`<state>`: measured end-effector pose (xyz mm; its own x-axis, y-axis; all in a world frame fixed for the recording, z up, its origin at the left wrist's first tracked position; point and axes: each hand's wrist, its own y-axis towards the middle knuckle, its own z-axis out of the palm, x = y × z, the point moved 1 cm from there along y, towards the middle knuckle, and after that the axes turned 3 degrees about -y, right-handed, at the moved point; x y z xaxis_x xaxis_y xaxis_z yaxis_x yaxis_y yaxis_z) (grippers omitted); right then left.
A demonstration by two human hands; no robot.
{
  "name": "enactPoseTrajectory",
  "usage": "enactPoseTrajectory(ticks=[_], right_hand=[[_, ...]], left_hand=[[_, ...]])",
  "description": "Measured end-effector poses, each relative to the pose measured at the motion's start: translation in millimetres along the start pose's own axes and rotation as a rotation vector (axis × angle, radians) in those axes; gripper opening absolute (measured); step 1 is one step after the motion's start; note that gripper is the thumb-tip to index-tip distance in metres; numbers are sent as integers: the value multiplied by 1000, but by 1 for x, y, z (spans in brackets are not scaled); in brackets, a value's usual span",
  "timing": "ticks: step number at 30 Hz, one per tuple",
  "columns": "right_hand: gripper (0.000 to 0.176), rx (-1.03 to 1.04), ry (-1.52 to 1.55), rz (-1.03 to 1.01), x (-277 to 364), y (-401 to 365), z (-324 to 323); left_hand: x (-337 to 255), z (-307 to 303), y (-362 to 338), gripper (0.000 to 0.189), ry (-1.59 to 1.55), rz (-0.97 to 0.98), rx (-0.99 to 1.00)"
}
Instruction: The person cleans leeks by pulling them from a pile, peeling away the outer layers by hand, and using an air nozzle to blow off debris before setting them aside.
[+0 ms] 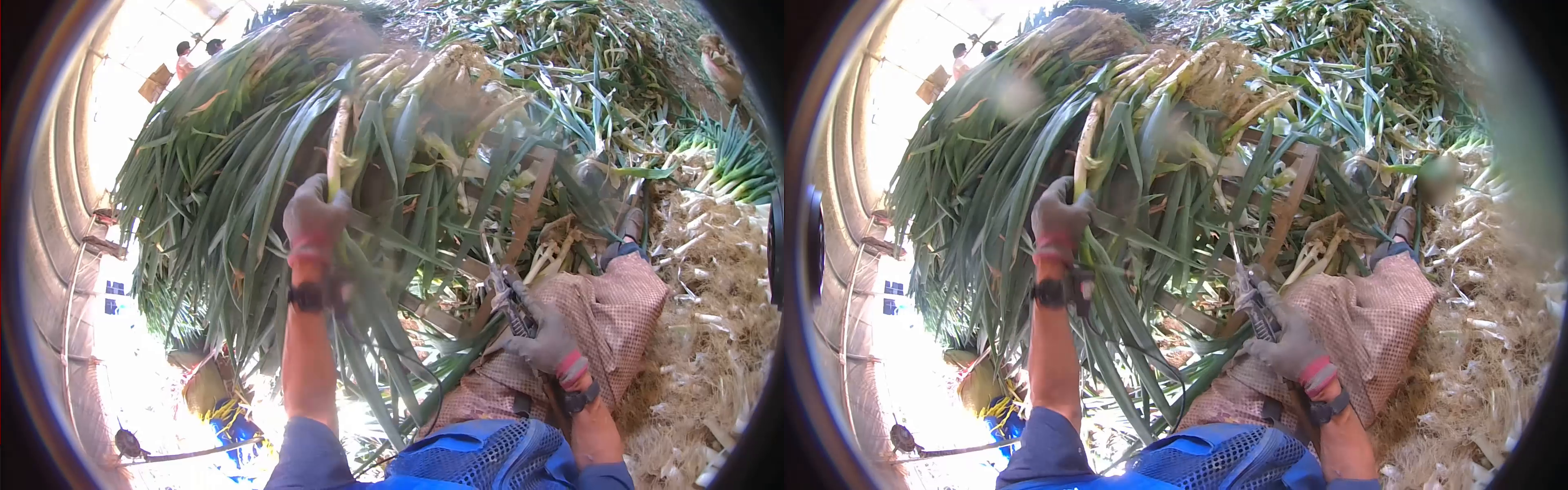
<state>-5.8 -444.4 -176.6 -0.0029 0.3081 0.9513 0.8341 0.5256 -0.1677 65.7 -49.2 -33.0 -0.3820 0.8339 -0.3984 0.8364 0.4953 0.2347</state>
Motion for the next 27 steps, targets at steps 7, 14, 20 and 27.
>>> enactPoseTrajectory(ticks=[7, 14, 20, 27], right_hand=[[95, -106, 202, 202, 30, -7, -18], [97, -80, -43, 326, 21, 4, -18], [96, 163, -310, 293, 6, 13, -10], [97, 230, -464, 257, 5, 45, 9]], left_hand=[[-22, 50, -134, 41, 5, 473, -231], [-47, 231, -114, 30, -66, 244, 316], [0, 231, -129, 27, -192, 336, 290], [28, 206, -189, 34, -106, -27, 481]])
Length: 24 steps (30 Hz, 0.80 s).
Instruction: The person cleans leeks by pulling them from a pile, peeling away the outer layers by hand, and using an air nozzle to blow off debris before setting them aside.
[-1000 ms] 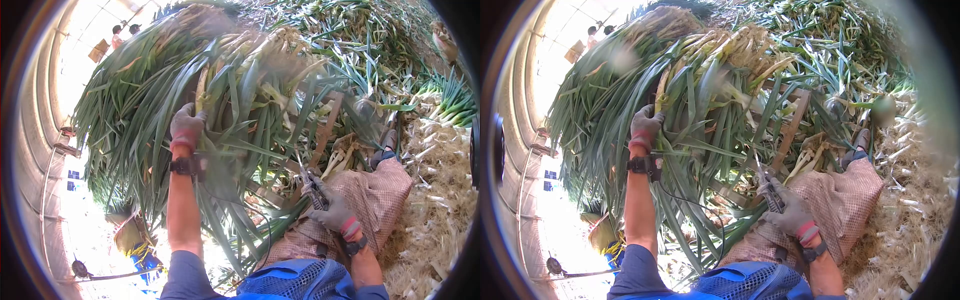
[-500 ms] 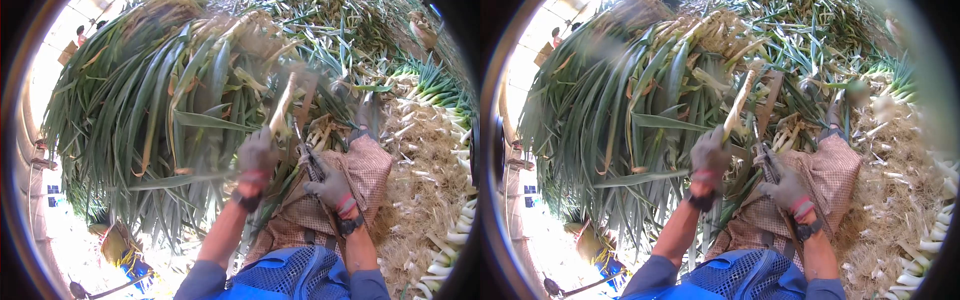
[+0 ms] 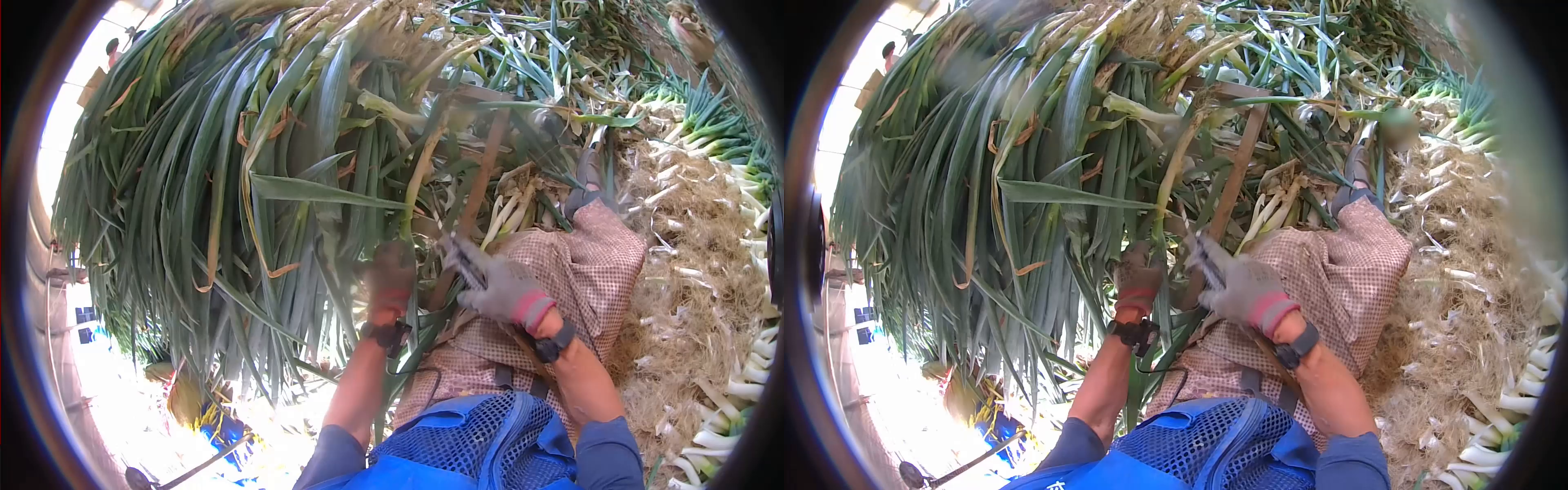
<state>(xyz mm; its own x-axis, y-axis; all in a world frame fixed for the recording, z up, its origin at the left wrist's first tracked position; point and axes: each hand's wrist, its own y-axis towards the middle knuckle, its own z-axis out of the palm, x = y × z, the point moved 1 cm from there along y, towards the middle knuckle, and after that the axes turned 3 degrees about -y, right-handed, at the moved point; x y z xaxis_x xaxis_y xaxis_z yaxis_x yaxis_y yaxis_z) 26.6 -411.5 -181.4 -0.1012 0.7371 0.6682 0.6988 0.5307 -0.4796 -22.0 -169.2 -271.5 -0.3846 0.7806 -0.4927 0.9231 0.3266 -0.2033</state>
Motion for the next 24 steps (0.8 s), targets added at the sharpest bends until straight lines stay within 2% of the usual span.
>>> enactPoseTrajectory(ticks=[1, 4, 6, 9, 13, 15, 19, 20, 24], right_hand=[[96, -38, -5, 43, 0, 5, 0], [93, 99, 37, -21, 4, 7, -5], [88, -17, -82, 12, 10, 18, -7], [83, -121, -137, 75, 11, 50, -21], [83, -261, -132, 155, 2, 111, -47], [89, -282, -126, 182, -2, 131, -61], [95, -202, -72, 196, 3, 105, -68], [92, -230, -68, 116, -9, 97, -53], [92, -173, -85, 117, -3, 76, -43]], left_hand=[[3, 4, 1, 38, -16, -58, 7], [4, 9, 8, 49, -96, -216, 26], [1, 12, 16, 55, -212, -295, 35], [17, 30, 31, 62, -114, -134, 1], [-4, 22, 38, 67, -21, -101, 55], [-10, 21, 43, 67, 5, -121, 91], [-18, 8, 50, 70, -138, -112, 172], [-24, -2, 50, 71, -187, -132, 222], [-33, -14, 46, 72, -231, -126, 302]])
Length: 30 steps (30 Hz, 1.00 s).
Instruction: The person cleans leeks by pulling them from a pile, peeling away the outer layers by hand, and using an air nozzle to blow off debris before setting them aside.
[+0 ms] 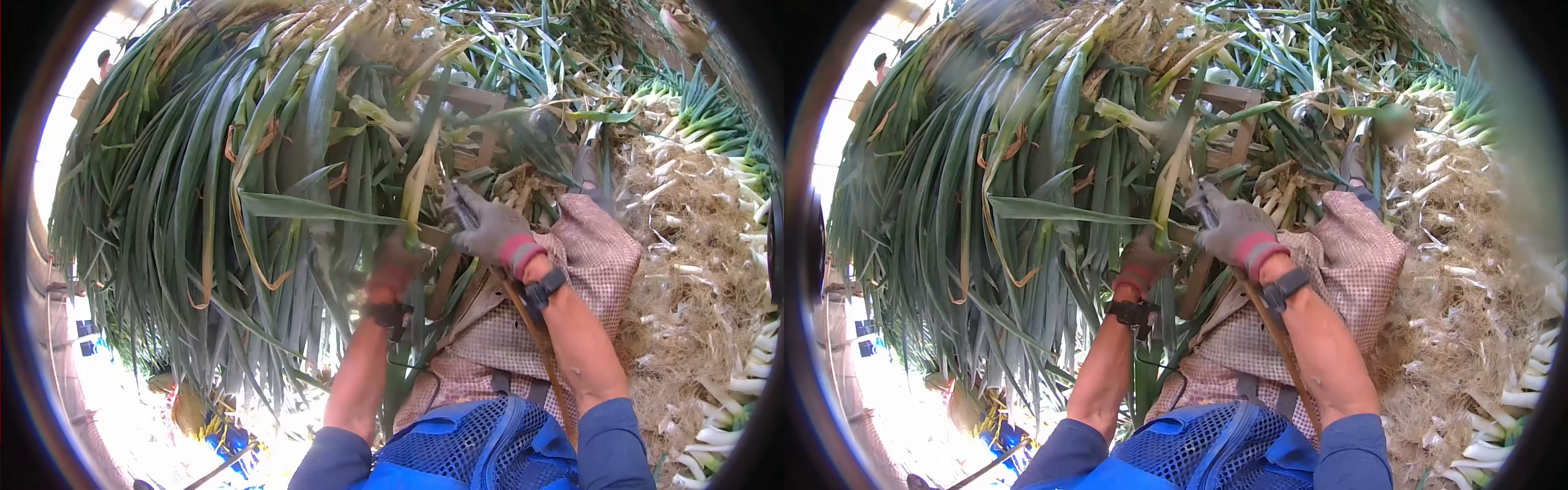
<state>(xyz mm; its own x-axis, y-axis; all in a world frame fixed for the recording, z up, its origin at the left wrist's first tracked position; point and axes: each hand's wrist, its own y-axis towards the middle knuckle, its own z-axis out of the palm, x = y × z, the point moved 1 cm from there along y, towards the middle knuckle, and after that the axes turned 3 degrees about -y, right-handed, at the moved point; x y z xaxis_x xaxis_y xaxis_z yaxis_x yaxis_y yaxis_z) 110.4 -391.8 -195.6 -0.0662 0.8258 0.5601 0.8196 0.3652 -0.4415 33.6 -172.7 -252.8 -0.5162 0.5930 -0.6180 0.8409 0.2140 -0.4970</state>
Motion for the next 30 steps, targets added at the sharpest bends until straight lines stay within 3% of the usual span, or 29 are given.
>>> enactPoseTrajectory(ticks=[4, 10, 13, 26, 30], right_hand=[[92, -116, -6, 41, -4, 35, 5], [94, -33, 15, -15, -10, 10, 2], [96, 79, 29, 59, -3, -8, 0], [96, -64, 91, 65, -10, 4, 20], [98, 103, 112, 26, 0, -47, 9]], left_hand=[[1, 4, 1, 71, 56, 49, 4], [1, 7, -1, 77, 112, 37, 55], [-10, 5, -5, 78, 185, 17, 63], [-8, 12, -16, 79, 169, 28, 2], [-14, 5, -20, 89, 196, -29, 101]])
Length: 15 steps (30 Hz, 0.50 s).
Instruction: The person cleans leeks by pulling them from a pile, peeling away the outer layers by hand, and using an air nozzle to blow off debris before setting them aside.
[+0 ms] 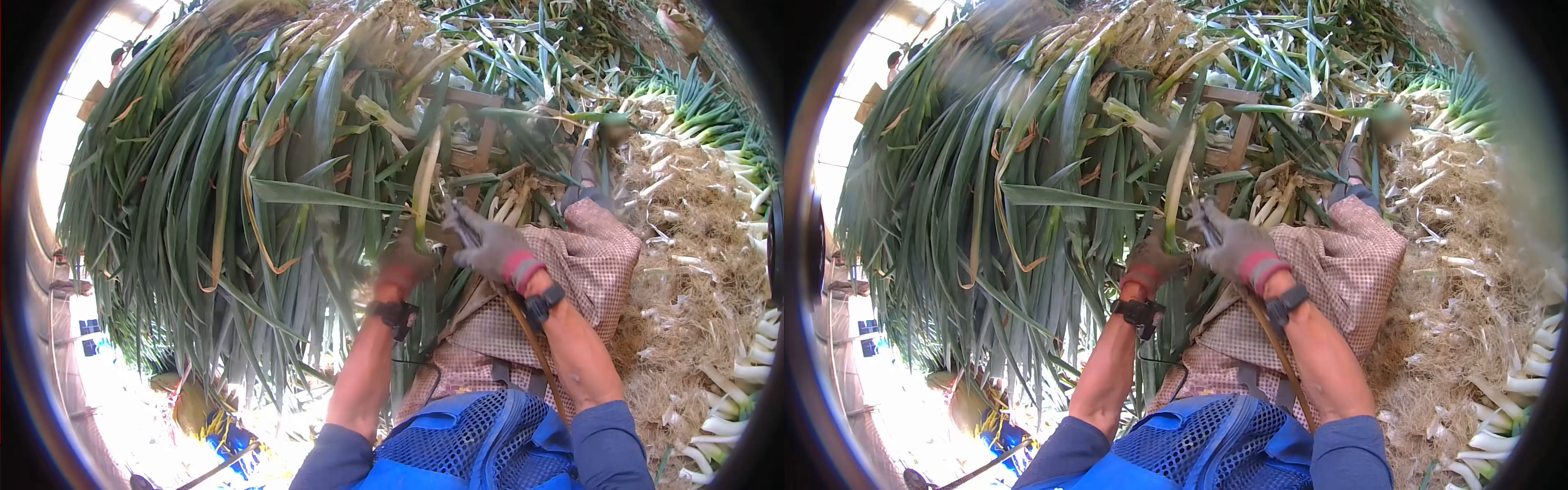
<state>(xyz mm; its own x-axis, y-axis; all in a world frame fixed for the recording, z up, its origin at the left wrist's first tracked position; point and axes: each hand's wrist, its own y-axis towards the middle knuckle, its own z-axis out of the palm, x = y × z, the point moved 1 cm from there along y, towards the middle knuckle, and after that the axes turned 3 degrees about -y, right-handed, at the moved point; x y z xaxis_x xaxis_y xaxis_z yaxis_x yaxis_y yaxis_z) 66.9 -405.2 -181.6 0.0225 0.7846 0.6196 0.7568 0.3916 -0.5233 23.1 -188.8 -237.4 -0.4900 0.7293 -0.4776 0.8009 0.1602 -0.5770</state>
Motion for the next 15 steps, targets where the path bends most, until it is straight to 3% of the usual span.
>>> enactPoseTrajectory(ticks=[4, 6, 9, 14, 15], right_hand=[[93, 33, 11, -144, -24, -38, 20], [96, -39, 106, -93, -39, -32, 23], [97, -37, 276, -47, -42, -23, 19], [97, -25, 225, 8, -20, -20, 1], [96, -41, 228, -65, -21, -18, 4]], left_hand=[[15, 11, -1, 83, -73, 67, -67], [38, 32, 8, 84, -95, 108, -80], [-19, 13, -43, 82, 41, -59, -51], [13, 51, -62, 72, 130, 318, -64], [13, 57, -70, 70, 160, 369, -76]])
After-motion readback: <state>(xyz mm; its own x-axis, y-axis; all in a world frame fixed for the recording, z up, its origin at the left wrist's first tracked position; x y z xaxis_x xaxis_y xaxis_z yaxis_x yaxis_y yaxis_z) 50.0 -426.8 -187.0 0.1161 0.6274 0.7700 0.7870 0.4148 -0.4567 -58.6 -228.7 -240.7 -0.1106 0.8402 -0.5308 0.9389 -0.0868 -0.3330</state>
